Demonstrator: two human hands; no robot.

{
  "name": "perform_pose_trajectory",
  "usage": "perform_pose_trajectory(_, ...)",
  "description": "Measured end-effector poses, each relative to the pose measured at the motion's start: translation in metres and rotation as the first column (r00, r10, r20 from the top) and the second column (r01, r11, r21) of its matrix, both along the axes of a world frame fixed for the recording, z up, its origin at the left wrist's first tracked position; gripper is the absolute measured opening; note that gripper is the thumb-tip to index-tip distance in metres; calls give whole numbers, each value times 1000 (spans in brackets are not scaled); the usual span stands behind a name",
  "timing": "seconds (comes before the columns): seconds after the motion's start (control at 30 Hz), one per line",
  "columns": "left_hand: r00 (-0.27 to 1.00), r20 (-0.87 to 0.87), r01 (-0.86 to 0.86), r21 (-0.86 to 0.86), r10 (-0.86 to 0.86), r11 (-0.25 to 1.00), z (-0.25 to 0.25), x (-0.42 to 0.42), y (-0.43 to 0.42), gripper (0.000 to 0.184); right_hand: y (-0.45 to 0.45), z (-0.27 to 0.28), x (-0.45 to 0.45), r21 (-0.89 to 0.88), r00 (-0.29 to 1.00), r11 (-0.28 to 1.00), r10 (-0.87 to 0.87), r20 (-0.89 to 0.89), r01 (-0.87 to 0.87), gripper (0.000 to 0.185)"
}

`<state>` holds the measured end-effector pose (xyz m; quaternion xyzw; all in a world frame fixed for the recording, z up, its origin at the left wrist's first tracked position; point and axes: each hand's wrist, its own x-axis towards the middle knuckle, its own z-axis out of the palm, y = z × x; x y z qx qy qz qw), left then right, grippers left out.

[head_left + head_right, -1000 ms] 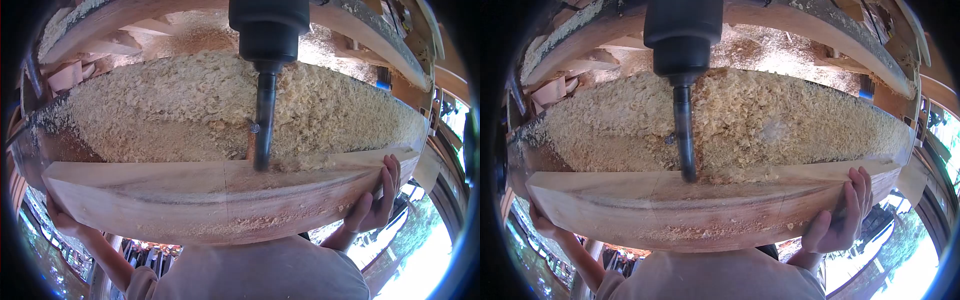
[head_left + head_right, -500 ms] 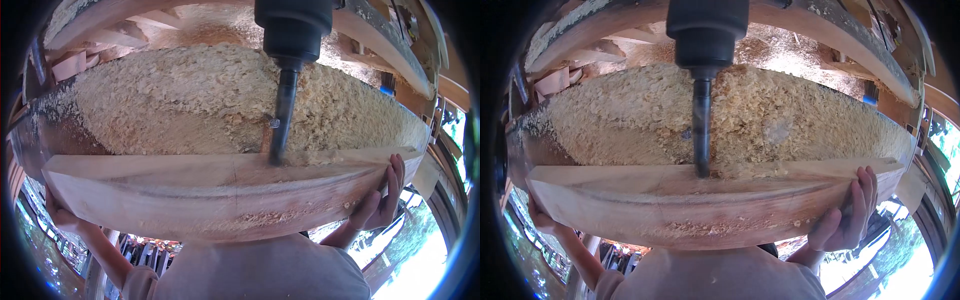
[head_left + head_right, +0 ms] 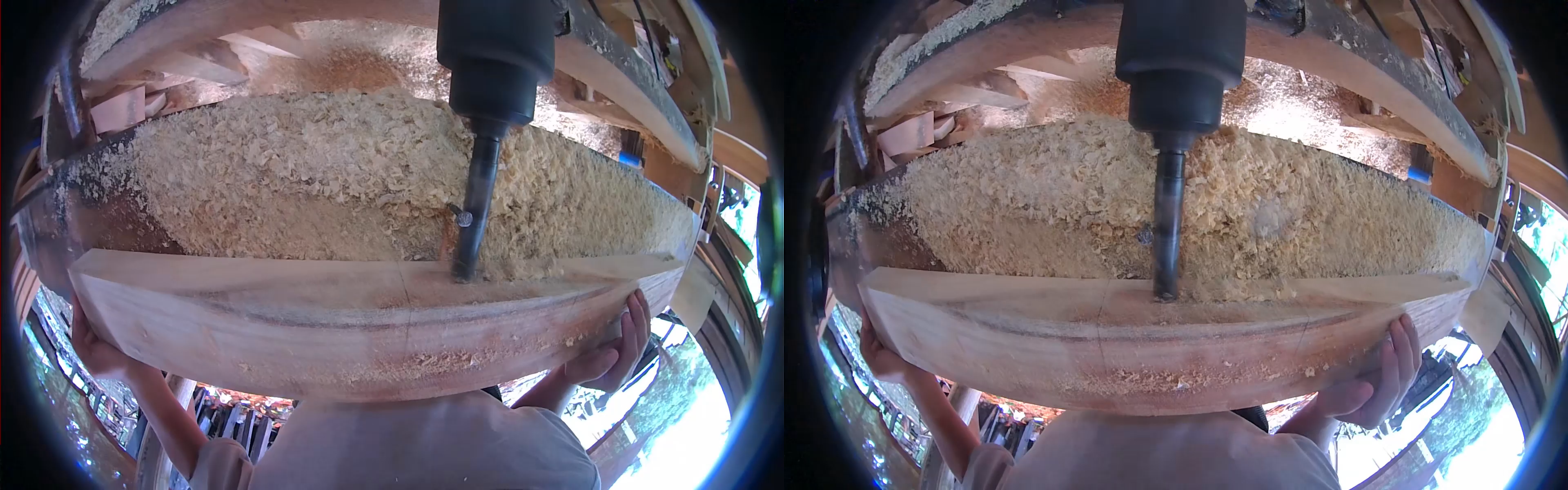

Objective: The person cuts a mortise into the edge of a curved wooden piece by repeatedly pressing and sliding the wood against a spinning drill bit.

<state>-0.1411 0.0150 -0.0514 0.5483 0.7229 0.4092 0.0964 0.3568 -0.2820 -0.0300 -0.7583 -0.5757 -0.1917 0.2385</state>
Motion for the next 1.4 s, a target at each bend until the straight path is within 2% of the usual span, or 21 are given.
perform_pose_trajectory(0.1,984,167,-59,-2,59,998,-2,-13,-1,38,0,-1,-4,-4,999,999,-36,34,36,49)
perform_pose_trajectory(0.2,977,212,-2,21,-2,1000,-6,-16,-2,40,-2,-7,-1,62,1000,998,1,18,-2,46)
perform_pose_trajectory(0.3,983,178,37,2,-36,999,-14,-34,2,44,-4,-10,4,109,998,993,53,-14,-51,45)
perform_pose_trajectory(0.33,965,262,-1,6,-1,1000,-13,-27,4,47,2,-11,4,140,999,989,38,26,-41,45)
perform_pose_trajectory(0.43,863,503,-81,48,46,996,-5,7,6,48,7,-10,5,181,999,983,37,0,-36,41)
perform_pose_trajectory(0.5,881,472,-68,43,40,997,-4,6,9,49,9,-9,3,203,999,979,32,3,-32,40)
perform_pose_trajectory(0.57,874,483,-77,32,52,997,-5,12,12,50,9,-8,4,190,999,981,38,10,-39,40)
perform_pose_trajectory(0.67,831,556,-13,54,-19,998,-10,-2,20,50,10,-10,3,184,999,982,24,44,-32,40)
perform_pose_trajectory(0.77,839,544,-9,38,-13,999,-8,1,22,50,15,-11,7,201,999,978,46,25,-50,41)
perform_pose_trajectory(0.87,761,649,-32,30,5,999,-4,9,29,51,14,-12,6,199,1000,980,3,19,-7,42)
perform_pose_trajectory(0.97,841,539,-72,8,56,997,-6,10,39,53,14,-8,2,150,999,989,-2,48,-5,42)
perform_pose_trajectory(1.07,737,667,-117,-39,113,992,9,53,35,58,19,-7,3,136,999,991,-24,43,18,43)
perform_pose_trajectory(1.17,828,561,-5,-11,11,1000,-2,18,40,57,22,-10,7,162,999,987,-15,50,7,43)
perform_pose_trajectory(1.23,848,493,177,80,-193,981,-19,-26,45,54,26,-10,9,159,998,987,-24,54,15,44)
perform_pose_trajectory(1.3,878,319,322,163,-358,933,-29,-27,46,52,30,-11,11,179,999,984,-21,44,13,44)
perform_pose_trajectory(1.33,895,175,378,193,-411,905,-33,-24,46,52,32,-12,13,199,1000,980,-12,29,6,44)
perform_pose_trajectory(1.4,917,-114,397,158,-382,904,-35,-18,48,49,36,-14,17,253,1000,967,8,-10,-5,42)
